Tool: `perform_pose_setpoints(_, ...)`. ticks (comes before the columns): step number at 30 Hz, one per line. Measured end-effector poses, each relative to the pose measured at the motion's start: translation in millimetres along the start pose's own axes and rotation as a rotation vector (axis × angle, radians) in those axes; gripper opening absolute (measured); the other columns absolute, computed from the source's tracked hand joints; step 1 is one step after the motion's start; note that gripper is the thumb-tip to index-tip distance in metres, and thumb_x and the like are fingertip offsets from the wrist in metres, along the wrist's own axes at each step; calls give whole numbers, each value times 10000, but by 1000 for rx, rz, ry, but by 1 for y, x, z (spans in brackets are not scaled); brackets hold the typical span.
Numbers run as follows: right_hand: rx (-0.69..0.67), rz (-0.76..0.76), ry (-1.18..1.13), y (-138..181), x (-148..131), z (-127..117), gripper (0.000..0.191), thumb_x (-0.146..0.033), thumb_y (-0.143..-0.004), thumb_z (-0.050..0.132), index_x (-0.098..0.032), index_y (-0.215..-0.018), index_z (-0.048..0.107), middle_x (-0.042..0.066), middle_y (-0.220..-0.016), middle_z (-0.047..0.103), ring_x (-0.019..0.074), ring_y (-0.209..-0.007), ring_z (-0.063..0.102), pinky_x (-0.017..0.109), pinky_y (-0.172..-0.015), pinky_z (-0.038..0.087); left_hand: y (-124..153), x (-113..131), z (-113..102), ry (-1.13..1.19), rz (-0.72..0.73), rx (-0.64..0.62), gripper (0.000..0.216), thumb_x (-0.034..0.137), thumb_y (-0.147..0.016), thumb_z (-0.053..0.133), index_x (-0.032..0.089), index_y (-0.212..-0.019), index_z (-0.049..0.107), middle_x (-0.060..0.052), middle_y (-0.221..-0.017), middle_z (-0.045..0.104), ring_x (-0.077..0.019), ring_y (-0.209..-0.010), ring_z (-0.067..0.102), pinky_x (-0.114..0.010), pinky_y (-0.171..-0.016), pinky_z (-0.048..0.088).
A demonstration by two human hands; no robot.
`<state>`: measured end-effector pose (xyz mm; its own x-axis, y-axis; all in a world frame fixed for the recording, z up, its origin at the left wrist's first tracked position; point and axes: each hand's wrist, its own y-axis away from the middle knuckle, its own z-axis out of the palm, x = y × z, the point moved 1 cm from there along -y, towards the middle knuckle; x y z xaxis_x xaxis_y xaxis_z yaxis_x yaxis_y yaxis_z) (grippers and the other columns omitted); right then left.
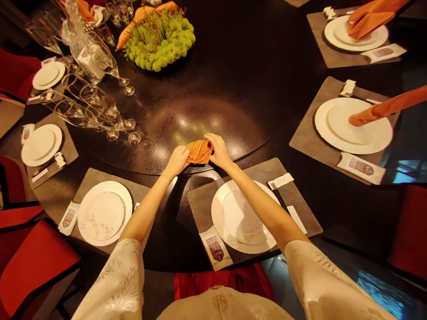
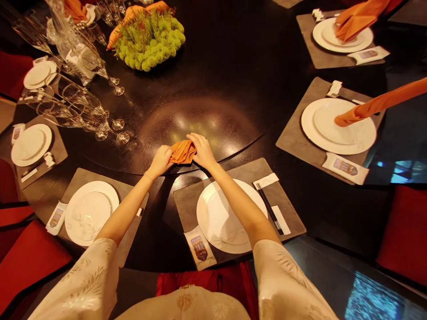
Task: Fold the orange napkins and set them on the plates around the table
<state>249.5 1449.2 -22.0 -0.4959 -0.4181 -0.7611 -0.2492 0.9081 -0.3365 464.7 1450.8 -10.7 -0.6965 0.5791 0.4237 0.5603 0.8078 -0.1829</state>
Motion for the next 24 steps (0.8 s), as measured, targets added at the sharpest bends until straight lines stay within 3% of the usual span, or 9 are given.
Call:
perform_pose_setpoints(2,-133,-205,162,11,12,10,299,-211,-837,498,-206,-1114,610,94,-1228,558,229,-1191,432,443,-1021,322,8,-4,10,-152,120,-80,182,249,-881,425,150,-909,575,-129,-943,573,-242,-943,507,-403,-860,406)
perform_pose_setpoints(4,-281,-353,242,23,23,20,237,-232,-879,453,-213,-997,658,80,-1063,633,211,-1069,500,415,-959,371,19,-6,16,-215,189,-132,194,196,-874,404,160,-944,580,-127,-987,579,-235,-982,505,-408,-914,382)
perform_pose_setpoints(8,-345,-437,300,43,35,31,275,-325,-902,451,-192,-1030,656,88,-1020,640,200,-996,520,378,-912,404,35,7,13,-255,162,-160,242,280,-824,491,148,-1016,556,-129,-1108,560,-260,-1083,471,-452,-1033,277)
perform_pose_setpoints(13,-273,-341,320,54,29,36,305,-399,-879,492,-176,-981,672,101,-1039,633,216,-1013,515,385,-933,394,28,35,18,-335,-71,-178,261,361,-862,439,132,-921,550,-142,-927,568,-281,-957,506,-405,-859,391)
perform_pose_setpoints(17,-198,-214,268,57,21,44,273,-399,-876,511,-184,-872,680,80,-997,638,196,-983,517,355,-938,381,13,42,20,-345,-227,-199,187,278,-787,540,148,-921,560,-162,-972,565,-312,-985,496,-390,-784,406)
perform_pose_setpoints(20,-154,-58,258,54,14,51,293,-415,-869,532,-171,-780,668,66,-879,641,182,-897,515,323,-867,386,1,31,3,-191,-328,-182,127,189,-768,508,175,-871,581,-103,-884,599,-246,-884,538,-322,-724,414)
perform_pose_setpoints(24,-92,182,327,42,-1,59,326,-416,-882,510,-157,-766,670,74,-819,637,184,-840,493,312,-802,361,-10,17,-25,110,-468,18,210,145,-715,514,178,-911,581,-2,-773,611,-141,-692,538,-236,-668,407)
